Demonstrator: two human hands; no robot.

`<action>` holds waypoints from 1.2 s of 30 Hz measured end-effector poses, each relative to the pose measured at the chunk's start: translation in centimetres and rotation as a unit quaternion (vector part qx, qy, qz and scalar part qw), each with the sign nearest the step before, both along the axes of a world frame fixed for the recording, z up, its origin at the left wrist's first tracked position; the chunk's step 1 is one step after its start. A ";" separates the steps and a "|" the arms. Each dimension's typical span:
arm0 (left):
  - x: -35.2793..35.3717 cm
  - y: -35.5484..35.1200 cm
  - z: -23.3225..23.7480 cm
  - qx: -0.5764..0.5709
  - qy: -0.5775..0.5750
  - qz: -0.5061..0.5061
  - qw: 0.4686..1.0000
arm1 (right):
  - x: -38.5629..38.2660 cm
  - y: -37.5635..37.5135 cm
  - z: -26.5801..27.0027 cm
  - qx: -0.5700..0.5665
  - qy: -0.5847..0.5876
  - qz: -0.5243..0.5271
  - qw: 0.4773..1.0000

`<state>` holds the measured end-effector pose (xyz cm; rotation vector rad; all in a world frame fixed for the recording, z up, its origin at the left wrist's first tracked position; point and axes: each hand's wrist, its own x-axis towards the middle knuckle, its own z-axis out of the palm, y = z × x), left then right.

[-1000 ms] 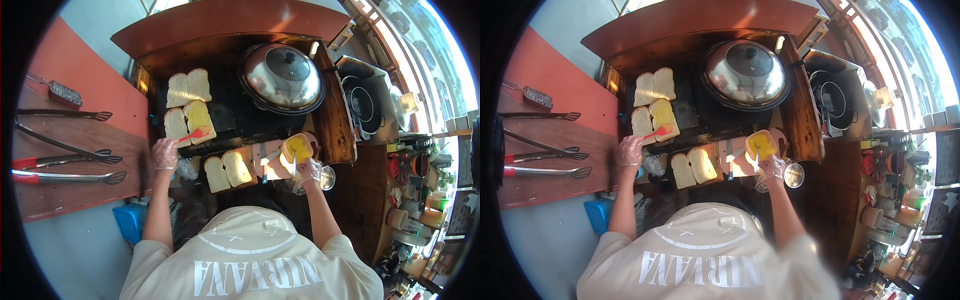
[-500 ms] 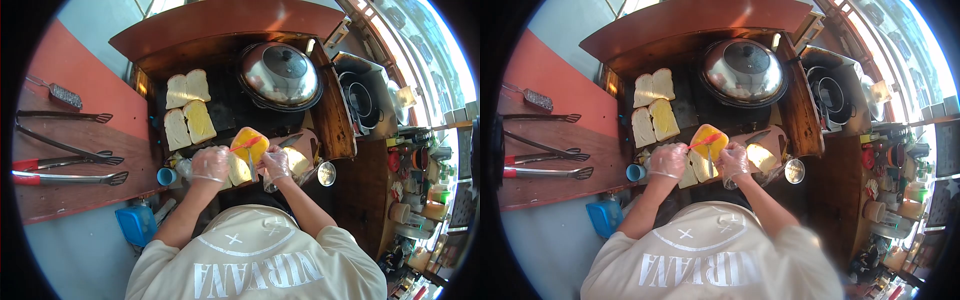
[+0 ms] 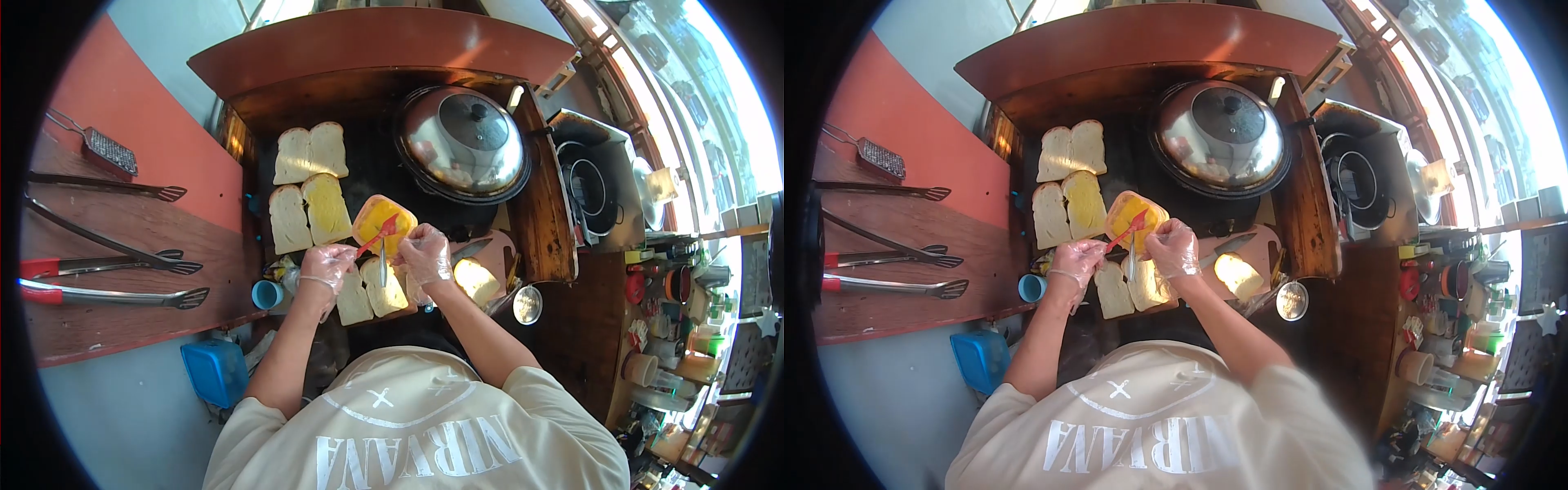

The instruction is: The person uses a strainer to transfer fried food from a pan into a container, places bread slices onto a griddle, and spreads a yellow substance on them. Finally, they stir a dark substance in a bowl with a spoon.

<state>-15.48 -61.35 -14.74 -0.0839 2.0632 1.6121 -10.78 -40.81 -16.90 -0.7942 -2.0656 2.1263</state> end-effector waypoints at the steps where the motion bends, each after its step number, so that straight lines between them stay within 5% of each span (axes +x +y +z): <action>1: -0.2 0.0 0.2 0.017 -0.023 0.007 1.000 | -0.3 0.0 -0.2 0.001 -0.001 0.003 1.000; 11: -4.8 -3.9 0.6 0.088 -0.070 0.098 0.989 | -4.8 -1.1 0.8 -0.128 -0.020 -0.026 0.991; 14: -9.8 -5.6 -0.5 -0.018 0.082 0.136 0.987 | -4.8 -1.3 1.5 -0.138 -0.039 -0.027 0.989; 15: -13.2 -7.0 -4.8 0.020 0.208 0.125 0.970 | -4.5 -1.2 1.7 -0.136 -0.045 -0.017 0.989; 16: -16.2 -7.8 -6.5 -0.104 0.228 0.118 0.961 | -4.0 -1.1 1.7 -0.135 -0.052 -0.007 0.989; 17: -18.3 -7.3 -6.5 -0.257 0.332 0.101 0.902 | -3.4 -0.9 1.4 -0.135 -0.054 -0.010 0.989; 18: -20.0 -6.8 -6.3 -0.256 0.331 0.098 0.903 | -2.6 -0.6 1.1 -0.134 -0.057 0.003 0.989; 20: -22.3 -6.0 -5.3 -0.364 0.499 0.039 0.786 | -0.7 0.1 0.8 -0.135 -0.062 0.011 0.989; 23: -21.9 -7.4 -4.6 -0.405 0.488 -0.097 0.768 | 3.7 2.1 0.5 -0.138 -0.069 0.025 0.988; 28: -21.2 -7.6 -2.3 -0.399 0.401 -0.090 0.820 | 9.3 5.3 -1.2 -0.188 -0.118 0.017 0.975; 31: -26.4 -6.4 -4.2 -0.460 0.497 -0.078 0.732 | 11.0 6.3 -1.5 -0.207 -0.124 0.010 0.970; 36: -24.1 -7.0 -4.1 -0.413 0.480 -0.150 0.759 | 11.9 6.8 -1.0 -0.229 -0.124 -0.017 0.965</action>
